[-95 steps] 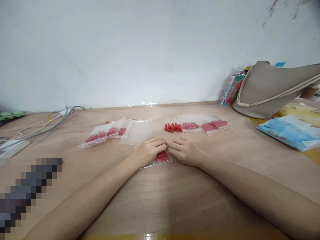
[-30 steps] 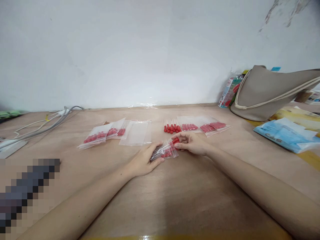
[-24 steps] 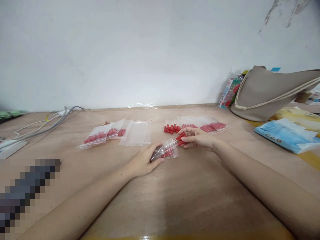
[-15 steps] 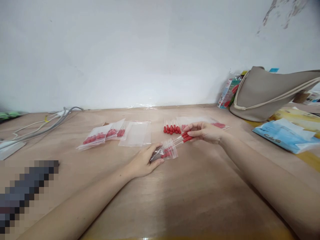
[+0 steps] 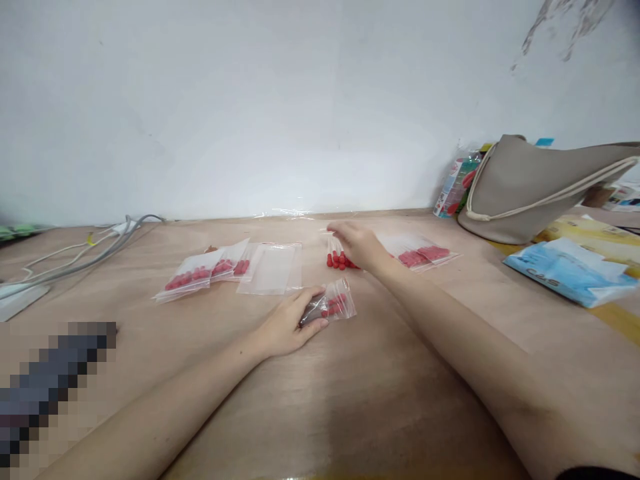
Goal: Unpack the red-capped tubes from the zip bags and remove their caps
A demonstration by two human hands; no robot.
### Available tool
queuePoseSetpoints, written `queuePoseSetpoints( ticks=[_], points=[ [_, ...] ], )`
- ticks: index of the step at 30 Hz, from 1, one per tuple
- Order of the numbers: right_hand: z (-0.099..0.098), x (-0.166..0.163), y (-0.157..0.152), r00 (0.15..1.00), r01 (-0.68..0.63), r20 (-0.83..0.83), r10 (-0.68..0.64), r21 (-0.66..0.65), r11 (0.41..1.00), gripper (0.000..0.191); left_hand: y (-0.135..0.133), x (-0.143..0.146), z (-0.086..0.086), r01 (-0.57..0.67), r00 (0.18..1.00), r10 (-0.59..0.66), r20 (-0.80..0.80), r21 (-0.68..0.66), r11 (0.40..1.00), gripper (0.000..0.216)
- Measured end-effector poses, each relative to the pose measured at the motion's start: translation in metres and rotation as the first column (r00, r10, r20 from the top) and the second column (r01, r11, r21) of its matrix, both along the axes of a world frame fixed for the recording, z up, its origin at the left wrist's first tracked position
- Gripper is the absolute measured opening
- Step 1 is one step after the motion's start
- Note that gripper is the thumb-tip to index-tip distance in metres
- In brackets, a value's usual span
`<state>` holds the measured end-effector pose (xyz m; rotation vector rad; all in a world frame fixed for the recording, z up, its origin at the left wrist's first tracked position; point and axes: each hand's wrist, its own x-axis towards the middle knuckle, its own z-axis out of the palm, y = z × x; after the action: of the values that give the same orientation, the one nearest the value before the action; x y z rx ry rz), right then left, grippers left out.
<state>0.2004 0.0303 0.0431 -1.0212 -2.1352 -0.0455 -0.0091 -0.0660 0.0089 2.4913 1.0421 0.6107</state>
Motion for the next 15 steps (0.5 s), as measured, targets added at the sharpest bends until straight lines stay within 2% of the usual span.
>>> queuePoseSetpoints(
  ticks=[1,3,7,11,13,15],
  points=[
    [-0.003,-0.010,0.002,0.985,0.005,0.171,-0.010,0.027,1.000,0.029,0.000,0.000,0.000,-0.004,1.000,0.004,0.001,0.001,1.000,0.048],
    [-0.008,-0.025,0.003,0.931,-0.014,0.365,0.004,0.025,1.000,0.029,0.000,0.000,0.000,-0.006,1.000,0.006,0.004,0.006,1.000,0.047],
    [-0.011,-0.037,0.001,0.751,-0.047,0.660,0.020,0.023,0.999,0.025,0.000,0.000,0.000,0.014,1.000,-0.014,0.018,0.022,1.000,0.046],
    [-0.012,-0.034,-0.002,0.705,-0.062,0.706,0.068,-0.035,0.997,0.023,0.000,0.001,0.000,0.021,1.000,-0.021,0.008,0.017,1.000,0.044],
    [-0.012,-0.031,-0.003,0.734,-0.069,0.671,0.104,-0.079,0.994,0.023,0.001,0.001,0.000,0.021,1.000,-0.021,0.012,0.013,1.000,0.043],
    [-0.011,-0.026,-0.005,0.811,-0.067,0.576,0.106,-0.089,0.994,0.024,0.000,0.001,0.000,0.023,1.000,-0.023,0.019,0.012,1.000,0.043]
  ],
)
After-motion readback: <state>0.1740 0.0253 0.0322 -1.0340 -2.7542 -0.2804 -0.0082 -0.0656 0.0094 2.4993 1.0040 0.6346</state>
